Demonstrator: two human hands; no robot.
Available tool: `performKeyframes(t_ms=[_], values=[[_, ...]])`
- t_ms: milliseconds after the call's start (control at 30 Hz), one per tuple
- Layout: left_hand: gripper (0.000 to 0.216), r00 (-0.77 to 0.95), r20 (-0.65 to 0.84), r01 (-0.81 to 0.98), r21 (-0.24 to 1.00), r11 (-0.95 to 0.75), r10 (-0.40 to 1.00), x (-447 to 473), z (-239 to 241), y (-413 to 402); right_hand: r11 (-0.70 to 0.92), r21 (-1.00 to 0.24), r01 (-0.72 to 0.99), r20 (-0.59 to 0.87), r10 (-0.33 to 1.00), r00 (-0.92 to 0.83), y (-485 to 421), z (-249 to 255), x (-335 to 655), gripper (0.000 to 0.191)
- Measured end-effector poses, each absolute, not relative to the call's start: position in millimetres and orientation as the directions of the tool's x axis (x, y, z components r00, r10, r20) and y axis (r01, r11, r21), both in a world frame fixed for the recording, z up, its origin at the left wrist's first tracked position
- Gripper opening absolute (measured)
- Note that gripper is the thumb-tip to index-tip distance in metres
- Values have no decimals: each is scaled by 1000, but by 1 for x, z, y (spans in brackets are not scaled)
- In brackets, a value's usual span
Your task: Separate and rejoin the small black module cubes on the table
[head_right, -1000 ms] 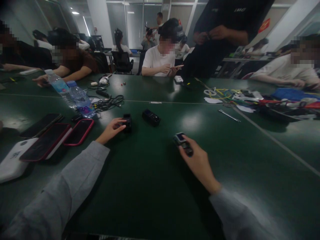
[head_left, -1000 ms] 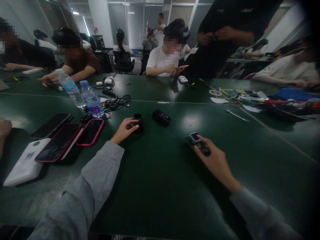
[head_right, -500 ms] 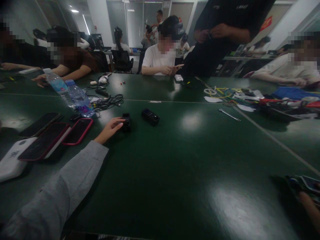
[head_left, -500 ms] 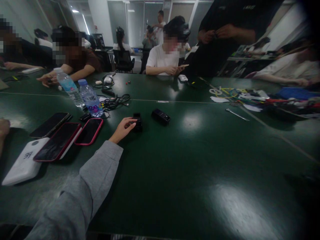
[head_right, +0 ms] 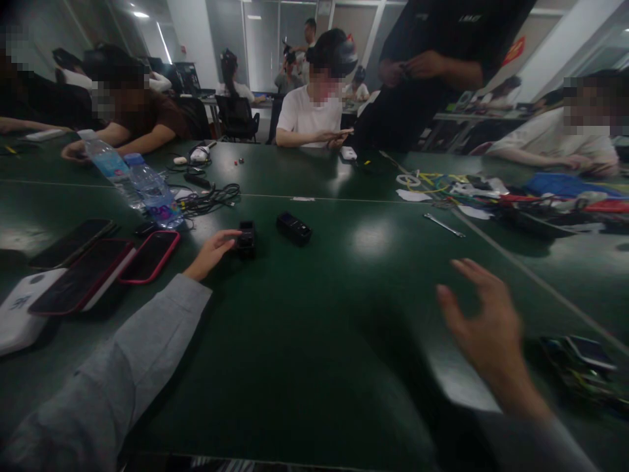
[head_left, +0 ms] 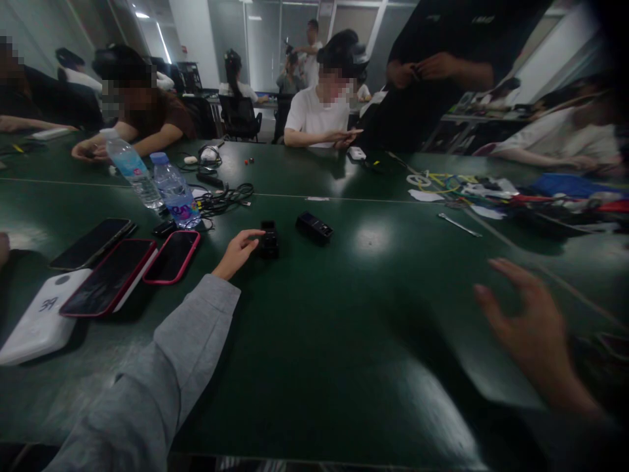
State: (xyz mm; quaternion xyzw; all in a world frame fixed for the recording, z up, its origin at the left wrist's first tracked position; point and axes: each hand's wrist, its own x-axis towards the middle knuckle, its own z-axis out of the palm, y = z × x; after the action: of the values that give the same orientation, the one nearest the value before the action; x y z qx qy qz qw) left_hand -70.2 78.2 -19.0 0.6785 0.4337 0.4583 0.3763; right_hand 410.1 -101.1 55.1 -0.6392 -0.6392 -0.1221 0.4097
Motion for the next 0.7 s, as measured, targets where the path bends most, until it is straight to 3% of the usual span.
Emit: performKeyframes(t_ms=[100,200,400,567,700], values=[[37,225,268,237,918,-319,937,-69,-15,75,449,-379,809,611,778,-145,-65,40,330,49],[42,235,273,235,915,-327,933,-67,-13,73,503,-425,752,477,831,-286,-26,23,235,50],[35,233,264,174,935,-308,936,-65,-15,74,416,-514,750,430,882,-195,34,2,125,68],[30,212,270,208,927,-314,939,-65,-15,75,428,-574,698,376,895,-240,33,5,131,48],[33,199,262,252,917,-308,944,-65,-13,75,403,-639,655,299,915,-271,-11,18,171,47]])
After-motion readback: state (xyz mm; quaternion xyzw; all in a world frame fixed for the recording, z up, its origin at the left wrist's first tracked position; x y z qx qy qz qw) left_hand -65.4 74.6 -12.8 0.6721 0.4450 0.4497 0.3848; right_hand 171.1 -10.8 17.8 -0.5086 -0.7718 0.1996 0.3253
